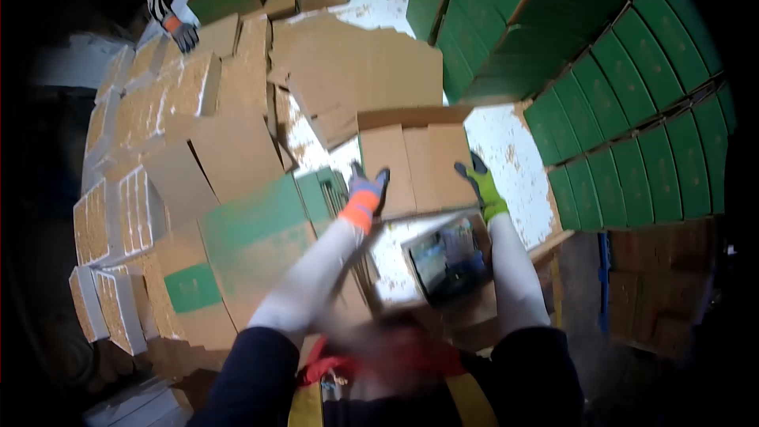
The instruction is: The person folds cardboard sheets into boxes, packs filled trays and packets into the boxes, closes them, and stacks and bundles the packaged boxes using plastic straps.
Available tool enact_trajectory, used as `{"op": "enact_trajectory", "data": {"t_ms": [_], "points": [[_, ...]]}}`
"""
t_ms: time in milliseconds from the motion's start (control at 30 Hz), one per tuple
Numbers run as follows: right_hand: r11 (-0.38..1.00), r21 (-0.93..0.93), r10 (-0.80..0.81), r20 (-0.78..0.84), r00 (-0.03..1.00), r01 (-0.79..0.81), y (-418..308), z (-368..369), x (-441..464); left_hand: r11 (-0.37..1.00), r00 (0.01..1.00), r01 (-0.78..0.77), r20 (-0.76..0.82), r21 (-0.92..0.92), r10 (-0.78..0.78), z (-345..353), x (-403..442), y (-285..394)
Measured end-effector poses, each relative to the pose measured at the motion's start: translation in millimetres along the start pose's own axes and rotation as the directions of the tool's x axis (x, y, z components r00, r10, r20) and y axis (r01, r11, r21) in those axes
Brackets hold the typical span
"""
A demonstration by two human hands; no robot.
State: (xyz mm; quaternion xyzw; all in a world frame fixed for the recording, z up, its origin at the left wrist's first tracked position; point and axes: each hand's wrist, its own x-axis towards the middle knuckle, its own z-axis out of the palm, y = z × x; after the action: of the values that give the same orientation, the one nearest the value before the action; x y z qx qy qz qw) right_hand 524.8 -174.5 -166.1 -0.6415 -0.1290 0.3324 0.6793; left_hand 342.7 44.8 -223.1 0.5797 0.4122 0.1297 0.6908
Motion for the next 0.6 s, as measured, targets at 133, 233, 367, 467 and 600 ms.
{"op": "enact_trajectory", "data": {"t_ms": [133, 233, 367, 467, 600], "points": [[0.969, 0.223, -0.014, -0.366, 0.931, 0.102, -28, -12, -27, 0.965, 0.986, 0.105, 0.149, -0.241, -0.07, -43, -51, 79], [0.915, -0.192, -0.393, -0.622, 0.677, 0.355, -91, 18, -102, 0.915, 0.929, -0.368, 0.022, 0.167, 0.369, -176, -144, 134], [0.908, -0.208, -0.403, -0.205, 0.892, 0.363, -99, 145, -204, 0.536, 0.564, -0.11, -0.392, 0.837, 0.727, -368, -277, 101], [0.688, -0.654, -0.28, 0.161, 0.946, 0.315, -63, 252, -229, 0.91, 0.787, 0.206, -0.614, 0.36, 0.064, -430, -324, 3], [0.389, -0.899, -0.226, 0.117, 0.967, 0.2, 12, 286, -235, 0.977, 0.888, 0.034, -0.455, 0.208, 0.066, -385, -358, 64]]}}
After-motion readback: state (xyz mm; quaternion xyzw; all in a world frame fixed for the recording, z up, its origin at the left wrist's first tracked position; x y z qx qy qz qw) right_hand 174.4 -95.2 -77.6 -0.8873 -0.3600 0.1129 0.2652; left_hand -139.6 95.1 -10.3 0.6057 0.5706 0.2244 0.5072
